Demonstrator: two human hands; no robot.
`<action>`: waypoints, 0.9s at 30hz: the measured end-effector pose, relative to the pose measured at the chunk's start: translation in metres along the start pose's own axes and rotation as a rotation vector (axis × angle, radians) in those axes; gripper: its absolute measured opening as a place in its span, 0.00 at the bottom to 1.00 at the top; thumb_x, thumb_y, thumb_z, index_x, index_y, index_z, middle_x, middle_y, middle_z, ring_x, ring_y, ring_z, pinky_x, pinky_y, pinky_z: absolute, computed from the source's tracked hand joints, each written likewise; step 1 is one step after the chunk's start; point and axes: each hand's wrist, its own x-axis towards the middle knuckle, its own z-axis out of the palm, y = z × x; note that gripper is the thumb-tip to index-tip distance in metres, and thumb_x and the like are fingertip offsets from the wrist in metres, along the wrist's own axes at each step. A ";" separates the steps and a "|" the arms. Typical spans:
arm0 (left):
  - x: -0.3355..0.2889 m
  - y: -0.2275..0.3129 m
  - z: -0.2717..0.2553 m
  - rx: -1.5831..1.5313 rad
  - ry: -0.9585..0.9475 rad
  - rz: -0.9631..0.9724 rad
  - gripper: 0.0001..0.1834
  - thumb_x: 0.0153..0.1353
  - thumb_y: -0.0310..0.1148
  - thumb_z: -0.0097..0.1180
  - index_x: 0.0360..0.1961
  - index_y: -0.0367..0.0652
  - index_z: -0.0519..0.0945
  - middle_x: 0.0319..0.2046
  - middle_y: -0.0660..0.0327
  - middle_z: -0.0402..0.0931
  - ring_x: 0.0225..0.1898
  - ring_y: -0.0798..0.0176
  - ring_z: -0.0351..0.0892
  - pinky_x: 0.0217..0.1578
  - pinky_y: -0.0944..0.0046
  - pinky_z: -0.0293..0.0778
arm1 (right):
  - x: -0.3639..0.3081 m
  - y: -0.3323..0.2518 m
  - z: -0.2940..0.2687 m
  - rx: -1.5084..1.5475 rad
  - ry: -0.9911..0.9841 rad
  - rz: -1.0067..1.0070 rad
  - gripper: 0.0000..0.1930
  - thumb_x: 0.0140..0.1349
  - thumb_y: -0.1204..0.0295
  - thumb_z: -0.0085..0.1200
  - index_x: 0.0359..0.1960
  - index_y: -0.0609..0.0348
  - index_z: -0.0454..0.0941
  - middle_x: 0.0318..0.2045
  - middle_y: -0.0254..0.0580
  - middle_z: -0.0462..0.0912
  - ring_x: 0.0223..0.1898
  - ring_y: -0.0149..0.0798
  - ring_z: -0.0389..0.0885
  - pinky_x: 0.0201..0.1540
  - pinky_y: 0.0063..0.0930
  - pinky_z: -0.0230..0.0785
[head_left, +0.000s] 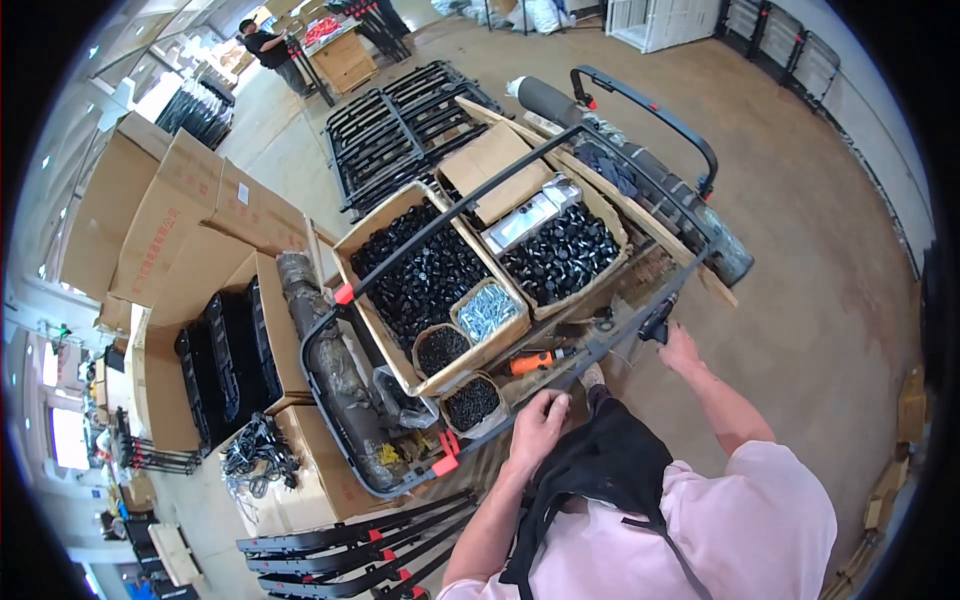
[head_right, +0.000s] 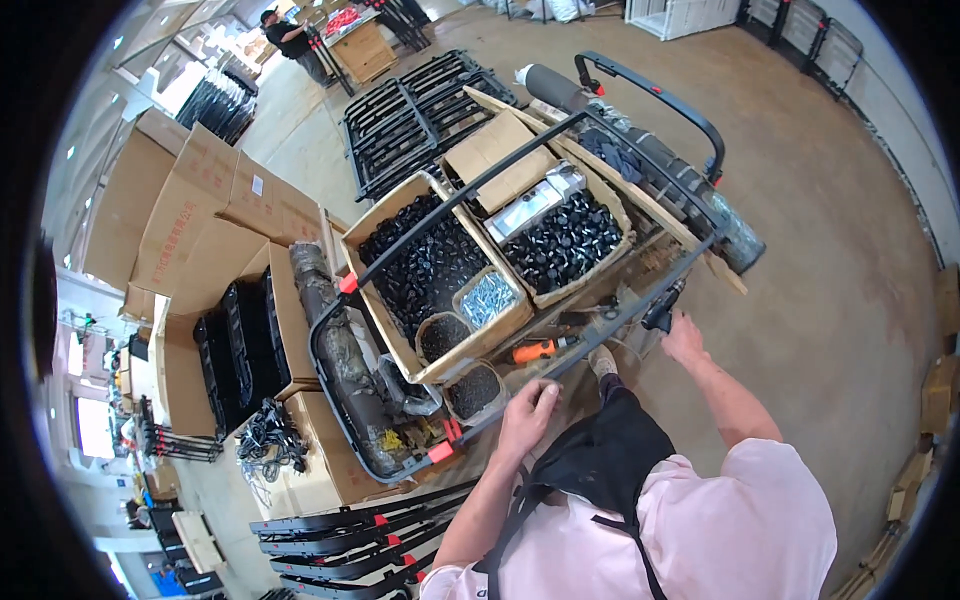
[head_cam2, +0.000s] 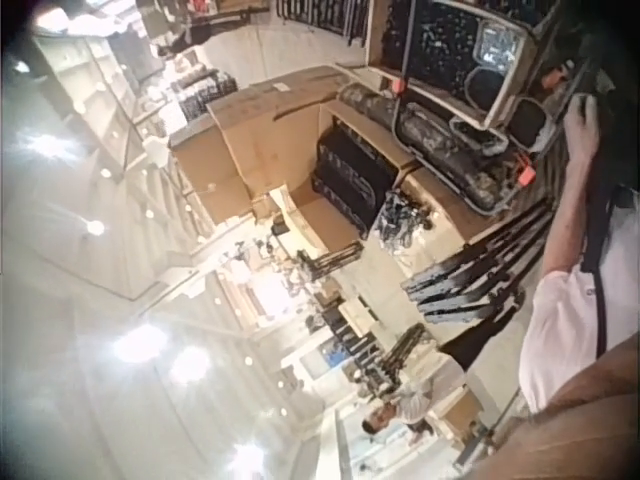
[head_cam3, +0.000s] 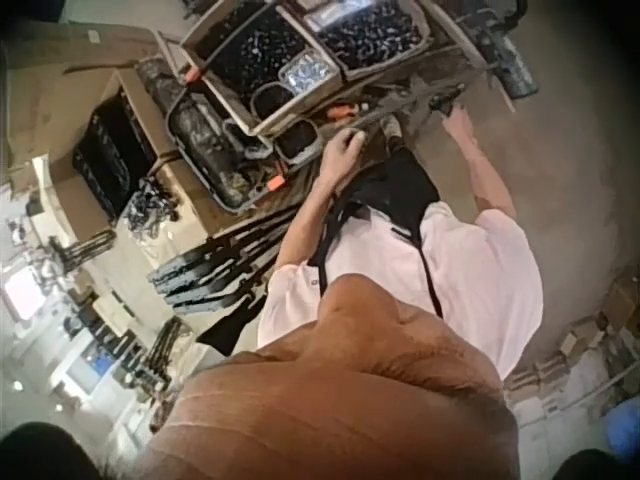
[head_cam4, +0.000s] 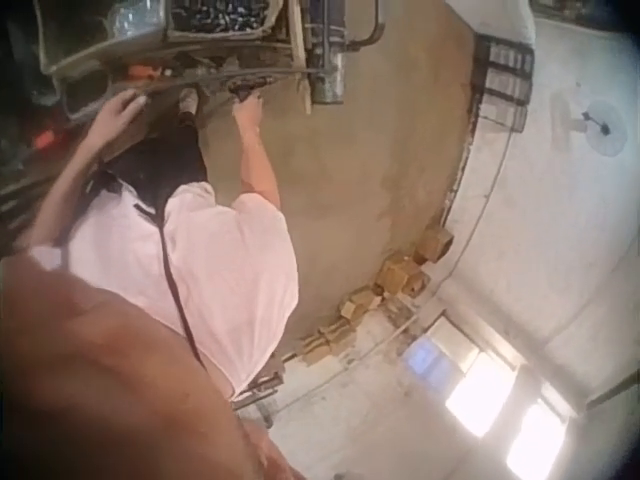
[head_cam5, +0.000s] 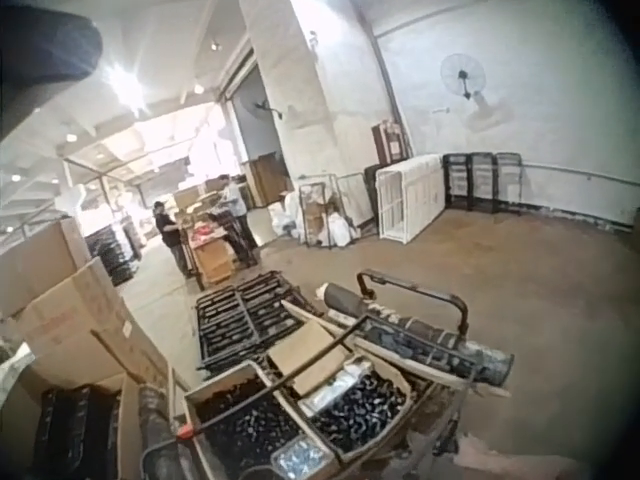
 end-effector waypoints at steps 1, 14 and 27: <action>0.022 0.019 0.003 0.113 0.070 0.067 0.16 0.77 0.41 0.56 0.49 0.36 0.84 0.34 0.61 0.84 0.35 0.69 0.81 0.41 0.65 0.78 | 0.024 0.001 0.003 0.012 -0.021 -0.003 0.31 0.58 0.66 0.66 0.62 0.65 0.72 0.61 0.63 0.76 0.59 0.64 0.80 0.60 0.53 0.77; 0.293 0.032 0.022 0.874 0.125 0.204 0.10 0.65 0.35 0.62 0.44 0.44 0.87 0.44 0.51 0.84 0.50 0.43 0.81 0.53 0.47 0.75 | 0.172 0.006 0.036 -0.017 -0.029 -0.060 0.37 0.63 0.71 0.63 0.71 0.70 0.62 0.61 0.73 0.74 0.62 0.67 0.76 0.66 0.52 0.72; 0.350 -0.003 0.026 1.003 -0.003 0.137 0.21 0.61 0.33 0.67 0.53 0.42 0.76 0.47 0.48 0.78 0.51 0.40 0.81 0.50 0.42 0.78 | 0.085 -0.069 -0.186 -0.034 -0.832 -0.463 0.15 0.68 0.59 0.58 0.40 0.60 0.83 0.36 0.56 0.87 0.42 0.61 0.85 0.44 0.52 0.79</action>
